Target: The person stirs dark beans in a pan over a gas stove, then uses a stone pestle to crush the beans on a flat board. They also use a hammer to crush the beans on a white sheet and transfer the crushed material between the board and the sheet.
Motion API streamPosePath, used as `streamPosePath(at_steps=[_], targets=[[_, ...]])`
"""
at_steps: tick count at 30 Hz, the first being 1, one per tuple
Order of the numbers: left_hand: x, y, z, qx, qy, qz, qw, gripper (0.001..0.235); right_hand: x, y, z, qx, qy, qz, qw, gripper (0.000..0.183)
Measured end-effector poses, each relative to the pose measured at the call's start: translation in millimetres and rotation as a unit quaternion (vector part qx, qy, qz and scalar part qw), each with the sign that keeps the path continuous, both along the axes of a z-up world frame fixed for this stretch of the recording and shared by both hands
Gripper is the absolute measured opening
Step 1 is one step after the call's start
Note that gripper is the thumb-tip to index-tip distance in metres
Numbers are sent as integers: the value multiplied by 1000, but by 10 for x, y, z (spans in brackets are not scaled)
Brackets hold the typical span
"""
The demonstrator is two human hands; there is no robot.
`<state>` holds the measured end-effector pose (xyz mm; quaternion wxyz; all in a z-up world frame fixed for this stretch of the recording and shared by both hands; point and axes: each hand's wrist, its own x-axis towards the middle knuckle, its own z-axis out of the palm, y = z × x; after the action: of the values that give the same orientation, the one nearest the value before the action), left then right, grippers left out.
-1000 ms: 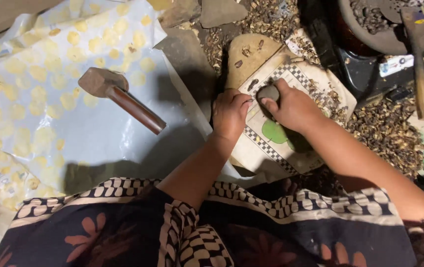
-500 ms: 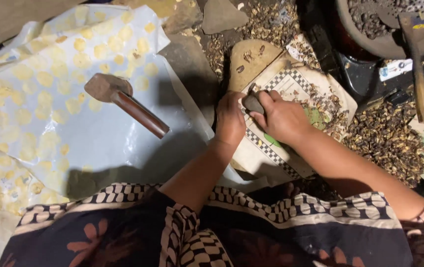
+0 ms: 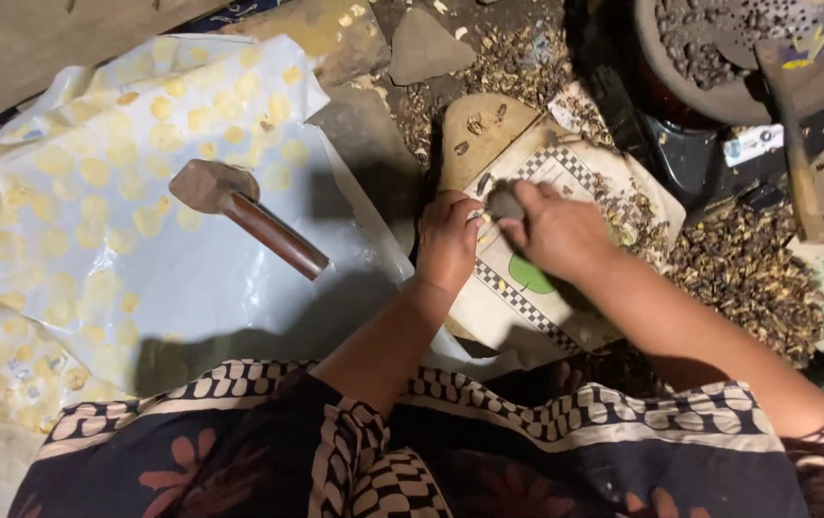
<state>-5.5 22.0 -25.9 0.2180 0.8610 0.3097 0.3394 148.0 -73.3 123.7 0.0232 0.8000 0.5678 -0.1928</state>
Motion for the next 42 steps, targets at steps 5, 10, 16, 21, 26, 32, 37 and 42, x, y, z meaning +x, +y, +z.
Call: streamPosePath(at_steps=[5, 10, 16, 21, 26, 32, 37, 42], targets=[[4, 3, 137, -20, 3, -32, 999, 11, 477, -547, -451, 80, -114, -12, 990, 55], [84, 70, 281, 23, 74, -3, 997, 15, 375, -707, 13, 58, -19, -67, 996, 70], [126, 105, 699, 10, 20, -182, 983, 19, 863, -2060, 906, 20, 395, -62, 917, 77], [65, 3, 1134, 18, 65, -200, 977, 23, 465, -2840, 1083, 165, 395, -88, 899, 55], [25, -77, 1738, 77, 182, -233, 952, 33, 208, -2760, 928, 315, 314, -256, 858, 5], [-460, -188, 3172, 8, 410, -288, 865, 47, 1092, -1897, 1029, 418, 16, -157, 895, 24], [-1270, 75, 3684, 15, 580, -181, 794, 67, 897, -1141, 718, 102, 200, -142, 964, 18], [-2524, -583, 4261, 93, 337, 34, 936, 56, 522, -947, -132, -67, 209, -20, 975, 13]])
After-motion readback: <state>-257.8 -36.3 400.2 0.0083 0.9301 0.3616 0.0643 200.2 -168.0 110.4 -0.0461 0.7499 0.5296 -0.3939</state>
